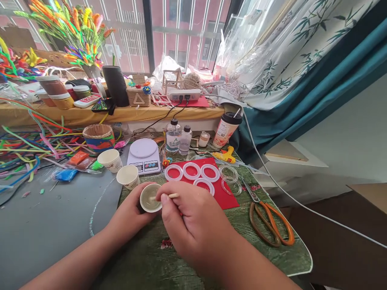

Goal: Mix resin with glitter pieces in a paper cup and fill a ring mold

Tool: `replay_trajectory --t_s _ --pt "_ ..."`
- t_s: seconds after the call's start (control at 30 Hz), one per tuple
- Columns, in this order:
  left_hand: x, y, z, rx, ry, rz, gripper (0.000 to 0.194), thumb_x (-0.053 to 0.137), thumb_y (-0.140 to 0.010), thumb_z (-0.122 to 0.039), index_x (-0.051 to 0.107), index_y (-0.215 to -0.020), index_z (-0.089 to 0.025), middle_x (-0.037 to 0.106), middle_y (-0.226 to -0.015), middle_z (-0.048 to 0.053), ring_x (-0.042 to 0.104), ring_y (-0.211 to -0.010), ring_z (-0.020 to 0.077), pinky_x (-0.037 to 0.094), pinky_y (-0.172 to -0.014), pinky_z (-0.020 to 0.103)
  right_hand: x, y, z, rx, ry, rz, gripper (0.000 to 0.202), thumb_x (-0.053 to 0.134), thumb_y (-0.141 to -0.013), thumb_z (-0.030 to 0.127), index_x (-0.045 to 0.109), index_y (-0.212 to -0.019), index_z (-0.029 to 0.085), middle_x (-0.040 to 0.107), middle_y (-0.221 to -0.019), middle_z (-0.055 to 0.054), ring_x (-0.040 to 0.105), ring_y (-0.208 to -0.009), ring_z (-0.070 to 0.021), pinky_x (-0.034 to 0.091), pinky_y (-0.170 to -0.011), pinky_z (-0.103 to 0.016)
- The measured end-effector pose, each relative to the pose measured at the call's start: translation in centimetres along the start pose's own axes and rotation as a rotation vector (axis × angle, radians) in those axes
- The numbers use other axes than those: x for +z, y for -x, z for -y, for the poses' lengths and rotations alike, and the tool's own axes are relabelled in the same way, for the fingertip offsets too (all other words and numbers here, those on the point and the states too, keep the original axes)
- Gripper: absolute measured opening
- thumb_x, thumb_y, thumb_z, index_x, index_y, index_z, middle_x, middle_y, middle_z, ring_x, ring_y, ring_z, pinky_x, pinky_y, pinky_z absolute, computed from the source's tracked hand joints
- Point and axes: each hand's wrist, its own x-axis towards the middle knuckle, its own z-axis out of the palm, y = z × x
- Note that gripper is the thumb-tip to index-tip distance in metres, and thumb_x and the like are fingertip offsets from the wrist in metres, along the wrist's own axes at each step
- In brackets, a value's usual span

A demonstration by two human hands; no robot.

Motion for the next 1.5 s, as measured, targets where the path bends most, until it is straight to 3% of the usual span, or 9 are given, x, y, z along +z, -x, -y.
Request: replay_trajectory --t_s 0.23,1.17,1.3,1.5 --pt "0.00 0.00 -0.10 -0.005 -0.019 0.002 0.055 0.083 -0.086 -0.025 0.066 -0.138 -0.029 0.075 -0.140 0.007 0.073 -0.128 0.0312 0.057 -0.115 0.053 -0.10 0.04 0.00 -0.002 -0.029 0.022 0.026 0.046 -0.107 0.017 0.064 -0.088 0.023 0.071 -0.076 0.002 0.066 -0.066 -0.0130 0.051 -0.063 -0.026" --pt "-0.03 0.04 -0.30 -0.010 -0.006 0.020 0.053 0.082 -0.088 -0.027 0.065 -0.139 -0.029 0.074 -0.141 0.007 0.073 -0.128 0.0308 0.058 -0.113 0.050 0.06 0.01 -0.25 0.054 -0.043 0.005 0.027 0.048 -0.108 0.018 0.070 -0.094 0.022 0.070 -0.075 0.003 0.067 -0.066 -0.0127 0.051 -0.064 -0.026" --pt "-0.06 -0.02 -0.42 -0.008 -0.005 0.022 0.051 0.082 -0.089 -0.027 0.065 -0.137 -0.029 0.075 -0.140 0.007 0.073 -0.127 0.0306 0.057 -0.113 0.050 -0.08 -0.01 -0.40 0.092 -0.076 -0.004 0.027 0.048 -0.108 0.018 0.069 -0.092 0.023 0.075 -0.080 0.001 0.071 -0.072 -0.0143 0.054 -0.066 -0.027" --pt "-0.08 0.01 -0.51 -0.023 0.013 0.036 0.053 0.083 -0.089 -0.028 0.065 -0.138 -0.028 0.074 -0.141 0.008 0.072 -0.128 0.0313 0.057 -0.114 0.052 -0.30 -0.45 -0.18 0.091 -0.054 0.000 0.029 0.048 -0.107 0.018 0.065 -0.084 0.023 0.071 -0.073 0.003 0.066 -0.065 -0.0127 0.050 -0.061 -0.026"
